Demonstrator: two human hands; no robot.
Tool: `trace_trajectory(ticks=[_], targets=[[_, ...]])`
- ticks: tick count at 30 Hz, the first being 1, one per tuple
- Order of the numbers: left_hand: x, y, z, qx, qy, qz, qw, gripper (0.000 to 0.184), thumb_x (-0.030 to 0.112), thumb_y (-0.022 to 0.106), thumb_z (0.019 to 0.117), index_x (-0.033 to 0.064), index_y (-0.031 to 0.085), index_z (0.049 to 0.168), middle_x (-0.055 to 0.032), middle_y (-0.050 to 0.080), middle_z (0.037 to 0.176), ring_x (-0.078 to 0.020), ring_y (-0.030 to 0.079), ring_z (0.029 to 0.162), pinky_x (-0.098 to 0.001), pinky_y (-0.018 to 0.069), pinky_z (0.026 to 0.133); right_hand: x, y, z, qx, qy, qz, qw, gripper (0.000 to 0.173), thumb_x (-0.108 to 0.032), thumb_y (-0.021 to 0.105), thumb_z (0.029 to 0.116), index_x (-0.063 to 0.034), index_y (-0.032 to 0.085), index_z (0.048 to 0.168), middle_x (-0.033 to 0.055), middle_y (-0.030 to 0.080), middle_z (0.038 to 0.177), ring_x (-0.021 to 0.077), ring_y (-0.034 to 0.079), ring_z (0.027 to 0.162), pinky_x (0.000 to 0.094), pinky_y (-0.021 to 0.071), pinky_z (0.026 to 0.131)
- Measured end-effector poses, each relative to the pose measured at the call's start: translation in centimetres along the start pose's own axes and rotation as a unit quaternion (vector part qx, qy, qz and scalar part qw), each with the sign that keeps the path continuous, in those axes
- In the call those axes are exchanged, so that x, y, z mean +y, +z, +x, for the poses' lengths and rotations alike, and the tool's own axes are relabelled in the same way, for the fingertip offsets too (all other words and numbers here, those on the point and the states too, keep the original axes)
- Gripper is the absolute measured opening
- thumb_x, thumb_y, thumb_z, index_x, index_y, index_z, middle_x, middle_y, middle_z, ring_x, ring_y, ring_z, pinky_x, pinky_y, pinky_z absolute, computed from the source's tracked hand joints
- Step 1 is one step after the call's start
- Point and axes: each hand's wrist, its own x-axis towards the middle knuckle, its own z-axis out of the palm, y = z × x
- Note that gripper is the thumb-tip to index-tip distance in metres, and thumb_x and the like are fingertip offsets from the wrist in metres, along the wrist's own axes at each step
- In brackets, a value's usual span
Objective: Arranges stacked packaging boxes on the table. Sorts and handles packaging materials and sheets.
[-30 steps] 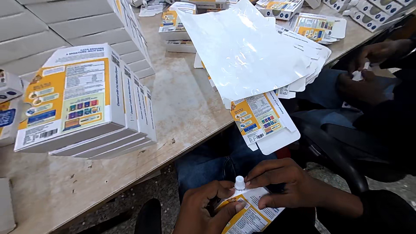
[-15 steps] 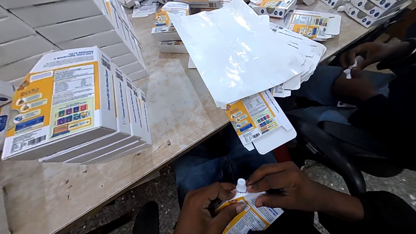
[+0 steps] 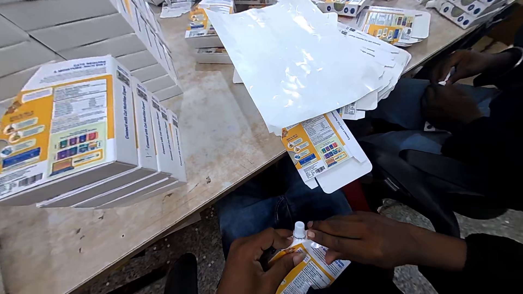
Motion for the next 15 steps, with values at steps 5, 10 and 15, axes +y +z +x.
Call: trace_trajectory(ticks=[5,10,15], targets=[[0.0,0.0,0.0,-0.007,0.002,0.004,1.0,0.018,0.017,0.081,0.0883,0.0033,0.073,0.096,-0.0078,0.076,0.111,-0.0114,0.075,0.087,-0.0253,0.0643,0.071,-0.2,-1.3,0.4,-0.058,-0.024,-0.058,0.996,0.033,-0.014,0.052,0.108,-0.0018,0.058,0.138,0.0193,0.065,0.132,0.0267,0.064,0.124,0.0316,0.0543,0.102],[0.0,0.0,0.0,-0.005,-0.001,0.018,1.0,0.018,0.018,0.081,0.0892,0.0041,0.073,0.097,-0.007,0.076,0.111,-0.0101,0.075,0.085,-0.0238,0.0633,0.07,0.0,-1.8,0.6,-0.097,-0.027,-0.077,0.992,0.036,-0.007,0.046,0.1079,-0.0014,0.054,0.143,0.019,0.063,0.135,0.0277,0.063,0.127,0.0326,0.0537,0.102],[-0.1,-0.1,-0.1,-0.009,-0.007,0.016,1.0,0.017,0.017,0.081,0.0886,0.0034,0.072,0.095,-0.008,0.076,0.112,-0.0117,0.075,0.087,-0.0257,0.0643,0.071,-0.5,-1.8,0.5,-0.12,-0.016,-0.105,0.987,0.04,-0.013,0.045,0.1096,-0.0023,0.048,0.148,0.0216,0.06,0.139,0.0287,0.061,0.128,0.0321,0.0523,0.103]])
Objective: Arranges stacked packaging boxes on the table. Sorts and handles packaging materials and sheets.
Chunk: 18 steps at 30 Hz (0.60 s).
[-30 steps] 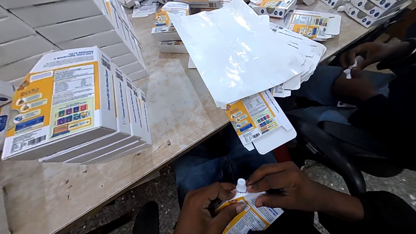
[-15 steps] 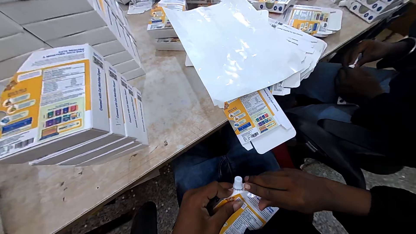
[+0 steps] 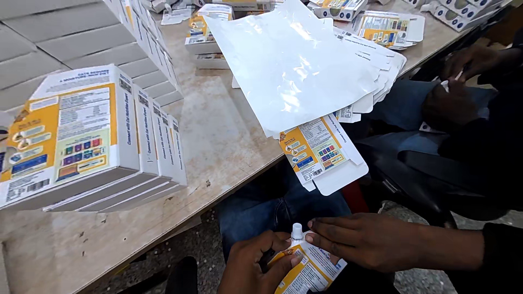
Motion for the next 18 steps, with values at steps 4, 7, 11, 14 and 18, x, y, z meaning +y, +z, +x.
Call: trace_trajectory(ticks=[4,7,11,14,18], targets=[[0.1,0.0,0.0,-0.005,-0.002,0.004,1.0,0.017,0.016,0.081,0.0882,0.0033,0.072,0.096,-0.0078,0.076,0.111,-0.011,0.075,0.087,-0.0256,0.064,0.072,-0.2,0.1,0.0,0.001,0.005,0.0,1.0,0.04,-0.015,0.045,0.11,-0.0028,0.049,0.148,0.0212,0.059,0.14,0.0282,0.062,0.127,0.0317,0.0532,0.101],[0.0,-0.1,0.0,-0.003,-0.001,0.008,1.0,0.017,0.016,0.081,0.0883,0.0031,0.073,0.095,-0.008,0.076,0.112,-0.0104,0.075,0.087,-0.0248,0.0634,0.072,-0.2,0.2,-0.1,-0.005,0.009,0.009,1.0,0.04,-0.015,0.045,0.1097,-0.0045,0.048,0.149,0.0219,0.058,0.141,0.0288,0.063,0.126,0.032,0.0545,0.099],[-0.3,-0.2,0.0,0.0,0.004,0.009,1.0,0.016,0.017,0.081,0.0887,0.0036,0.072,0.093,-0.0085,0.076,0.111,-0.01,0.075,0.085,-0.0243,0.0629,0.07,-0.6,0.6,-0.2,-0.039,0.032,0.082,0.995,0.044,-0.017,0.048,0.1089,-0.0149,0.045,0.153,0.0266,0.045,0.153,0.0336,0.064,0.123,0.0369,0.0598,0.087],[-0.2,-0.3,0.1,-0.002,0.0,0.001,1.0,0.017,0.016,0.081,0.0885,0.0033,0.071,0.093,-0.0085,0.076,0.111,-0.0098,0.075,0.085,-0.0242,0.0632,0.07,-0.3,1.0,-0.4,-0.03,0.042,0.167,0.985,0.048,-0.041,0.051,0.1068,-0.0237,0.049,0.152,0.0272,0.042,0.154,0.0363,0.056,0.132,0.0407,0.057,0.095],[0.4,-0.5,0.0,0.005,-0.01,-0.032,0.999,0.018,0.015,0.082,0.0876,0.0026,0.071,0.096,-0.0094,0.075,0.113,-0.0106,0.074,0.083,-0.0249,0.0631,0.069,0.1,0.9,-0.3,0.034,0.069,0.316,0.946,0.04,-0.042,0.052,0.1068,-0.0222,0.066,0.138,0.0251,0.041,0.156,0.0347,0.043,0.145,0.045,0.0424,0.116]])
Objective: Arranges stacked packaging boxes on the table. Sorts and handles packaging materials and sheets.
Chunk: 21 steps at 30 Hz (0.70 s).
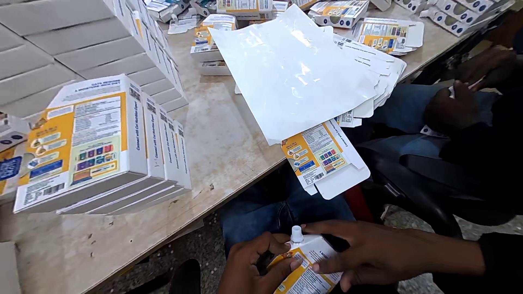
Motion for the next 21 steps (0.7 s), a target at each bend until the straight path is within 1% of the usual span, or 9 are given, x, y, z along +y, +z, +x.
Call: trace_trajectory(ticks=[1,2,3,5,8,11,13,16,21], targets=[[0.1,-0.1,0.0,0.001,-0.001,-0.009,1.0,0.018,0.013,0.082,0.0873,0.0021,0.071,0.096,-0.0102,0.075,0.114,-0.0116,0.074,0.084,-0.0256,0.0633,0.069,-0.1,0.0,0.3,0.066,0.012,0.04,0.997,0.036,-0.038,0.058,0.1049,-0.0148,0.072,0.128,0.0218,0.05,0.151,0.0299,0.05,0.14,0.0417,0.0466,0.114],[0.1,-0.1,-0.1,0.002,0.0,-0.017,1.0,0.018,0.013,0.082,0.0871,0.0018,0.071,0.096,-0.0108,0.075,0.114,-0.0127,0.075,0.085,-0.0264,0.0636,0.07,-0.2,-0.1,0.9,0.133,0.035,0.071,0.988,0.031,-0.033,0.065,0.1018,-0.0095,0.075,0.12,0.0169,0.059,0.142,0.0239,0.059,0.13,0.0375,0.0532,0.108],[0.1,-0.1,-0.2,0.003,0.003,-0.024,1.0,0.018,0.012,0.082,0.0867,0.0016,0.071,0.096,-0.0111,0.075,0.115,-0.014,0.075,0.086,-0.0273,0.0643,0.071,-0.4,-0.2,1.5,0.187,0.067,0.099,0.975,0.027,-0.029,0.069,0.099,-0.007,0.074,0.115,0.0112,0.065,0.133,0.0187,0.066,0.119,0.034,0.0587,0.099],[0.2,-0.1,-0.1,-0.002,0.009,-0.03,1.0,0.019,0.013,0.082,0.087,0.0016,0.071,0.098,-0.011,0.074,0.116,-0.015,0.075,0.087,-0.0282,0.0647,0.071,-0.6,-0.6,2.9,0.225,0.123,0.173,0.951,0.023,-0.019,0.073,0.0964,-0.0033,0.071,0.113,0.0078,0.069,0.118,0.0176,0.072,0.099,0.034,0.0648,0.086],[0.3,-0.2,-0.1,-0.012,0.003,-0.021,1.0,0.025,0.015,0.082,0.0877,0.0026,0.068,0.105,-0.0078,0.075,0.111,-0.0147,0.075,0.087,-0.0296,0.0653,0.073,-1.2,-1.3,4.7,0.15,0.18,0.219,0.947,0.024,-0.02,0.07,0.0987,-0.0045,0.072,0.116,0.004,0.074,0.104,0.0119,0.072,0.089,0.0283,0.062,0.081],[0.7,-0.2,-0.3,-0.004,-0.02,-0.014,1.0,0.029,0.016,0.082,0.0872,0.0042,0.068,0.11,-0.0038,0.076,0.095,-0.0137,0.074,0.079,-0.0303,0.0651,0.07,-1.5,-1.3,6.2,0.102,0.198,0.202,0.954,0.022,-0.02,0.066,0.1013,-0.0061,0.073,0.116,0.0008,0.074,0.097,0.0056,0.07,0.085,0.0215,0.0591,0.078],[0.6,-0.2,-0.4,0.008,-0.023,-0.006,1.0,0.03,0.018,0.083,0.0868,0.0049,0.068,0.109,-0.0024,0.076,0.093,-0.0126,0.074,0.078,-0.0296,0.0653,0.07,-1.4,-1.4,6.8,0.087,0.196,0.192,0.958,0.021,-0.02,0.065,0.102,-0.0061,0.073,0.115,0.0008,0.074,0.097,0.0051,0.069,0.085,0.0208,0.0588,0.078],[0.3,-0.1,-0.6,0.025,-0.011,0.004,1.0,0.028,0.021,0.083,0.087,0.0054,0.07,0.107,-0.0013,0.077,0.092,-0.0115,0.075,0.077,-0.0284,0.0654,0.069,-1.1,-1.3,7.2,0.085,0.184,0.188,0.961,0.016,-0.017,0.064,0.1019,-0.0054,0.073,0.109,0.0011,0.073,0.094,0.0059,0.069,0.083,0.0213,0.0592,0.076],[0.0,0.1,-0.5,0.03,-0.006,0.012,0.999,0.028,0.024,0.082,0.0879,0.0069,0.071,0.107,0.0,0.076,0.091,-0.0099,0.074,0.076,-0.0278,0.0649,0.069,-0.8,-1.0,7.1,0.087,0.196,0.208,0.954,0.018,-0.019,0.061,0.1039,-0.005,0.071,0.108,0.0019,0.071,0.092,0.0069,0.068,0.081,0.0221,0.0585,0.074]])
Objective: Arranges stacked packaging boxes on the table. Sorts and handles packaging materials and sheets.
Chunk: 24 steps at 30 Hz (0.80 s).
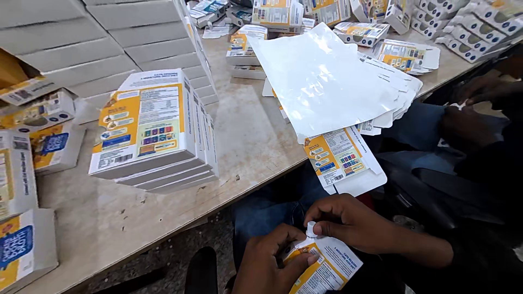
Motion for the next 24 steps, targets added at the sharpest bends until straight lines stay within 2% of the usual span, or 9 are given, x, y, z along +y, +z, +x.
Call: trace_trajectory(ticks=[6,9,10,13,16,18,20,22,24], targets=[[0.1,-0.4,0.1,-0.019,-0.005,0.021,1.0,0.03,0.028,0.081,0.0891,0.0075,0.069,0.107,0.0009,0.075,0.09,-0.008,0.073,0.077,-0.0258,0.064,0.069,0.1,0.1,0.1,-0.006,0.015,0.032,0.999,0.018,-0.017,0.06,0.1045,-0.0035,0.07,0.11,0.0037,0.072,0.095,0.0081,0.069,0.083,0.0231,0.0588,0.077],[0.1,-0.3,0.0,-0.013,-0.013,0.013,1.0,0.029,0.026,0.082,0.0879,0.0062,0.07,0.105,0.0,0.076,0.088,-0.0087,0.073,0.074,-0.0261,0.064,0.068,0.2,0.2,-0.4,0.007,0.052,0.092,0.994,0.022,-0.015,0.062,0.1028,-0.0025,0.07,0.119,0.0062,0.074,0.105,0.0112,0.071,0.091,0.026,0.0602,0.083],[0.2,-0.3,0.0,-0.015,-0.017,0.011,1.0,0.029,0.026,0.082,0.0877,0.0059,0.071,0.104,0.0,0.076,0.088,-0.0088,0.073,0.074,-0.0262,0.064,0.068,0.4,0.3,-0.7,0.01,0.062,0.101,0.993,0.023,-0.016,0.064,0.1015,-0.0029,0.071,0.119,0.0053,0.075,0.103,0.0104,0.071,0.09,0.0257,0.0602,0.082],[0.3,-0.2,0.0,-0.03,-0.023,0.013,0.999,0.029,0.027,0.081,0.0885,0.0068,0.071,0.106,0.0002,0.076,0.088,-0.008,0.072,0.074,-0.0259,0.063,0.067,1.4,0.9,-1.8,0.019,0.063,0.12,0.991,0.018,-0.02,0.067,0.1004,-0.0033,0.072,0.106,0.0005,0.072,0.088,0.0054,0.067,0.078,0.0219,0.0571,0.072],[0.3,-0.2,0.0,-0.062,-0.03,0.037,0.997,0.033,0.03,0.079,0.0908,0.0081,0.07,0.113,0.0009,0.075,0.095,-0.0073,0.072,0.08,-0.0259,0.0626,0.072,2.4,1.3,-3.0,0.048,0.053,0.129,0.989,0.017,-0.021,0.068,0.0998,-0.0052,0.073,0.104,-0.0012,0.072,0.088,0.0039,0.067,0.078,0.0211,0.0568,0.072],[0.1,-0.4,0.0,-0.083,-0.031,0.056,0.994,0.038,0.032,0.078,0.0911,0.0086,0.068,0.119,0.0012,0.075,0.099,-0.0071,0.073,0.086,-0.0271,0.0633,0.078,3.1,1.6,-3.7,0.072,0.034,0.122,0.989,0.019,-0.021,0.068,0.1001,-0.0046,0.074,0.106,-0.0004,0.073,0.092,0.0043,0.068,0.081,0.0214,0.0577,0.074],[-0.2,-1.1,-0.1,-0.113,-0.041,0.087,0.989,0.045,0.038,0.078,0.0906,0.0093,0.065,0.123,0.0008,0.075,0.101,-0.0073,0.072,0.088,-0.029,0.0624,0.079,3.6,1.4,-4.1,0.068,0.017,0.109,0.992,0.021,-0.02,0.065,0.1015,-0.0035,0.073,0.111,0.0006,0.074,0.096,0.0051,0.068,0.085,0.0225,0.0581,0.077],[-0.3,-1.9,-0.2,-0.136,-0.073,0.12,0.981,0.048,0.044,0.078,0.0891,0.0106,0.065,0.121,-0.0001,0.074,0.099,-0.0094,0.072,0.087,-0.033,0.0617,0.078,3.9,0.8,-4.3,0.035,0.01,0.081,0.996,0.025,-0.02,0.062,0.1034,-0.0019,0.069,0.118,0.0027,0.073,0.102,0.0065,0.068,0.088,0.0244,0.0586,0.08],[-0.3,-2.9,-0.3,-0.158,-0.11,0.142,0.971,0.051,0.047,0.078,0.0873,0.0104,0.065,0.12,-0.0018,0.074,0.098,-0.013,0.072,0.086,-0.0386,0.0612,0.079,3.9,0.2,-4.4,0.006,0.015,0.038,0.999,0.025,-0.023,0.061,0.1042,-0.0029,0.068,0.118,0.0026,0.072,0.099,0.0057,0.067,0.084,0.024,0.0582,0.076]])
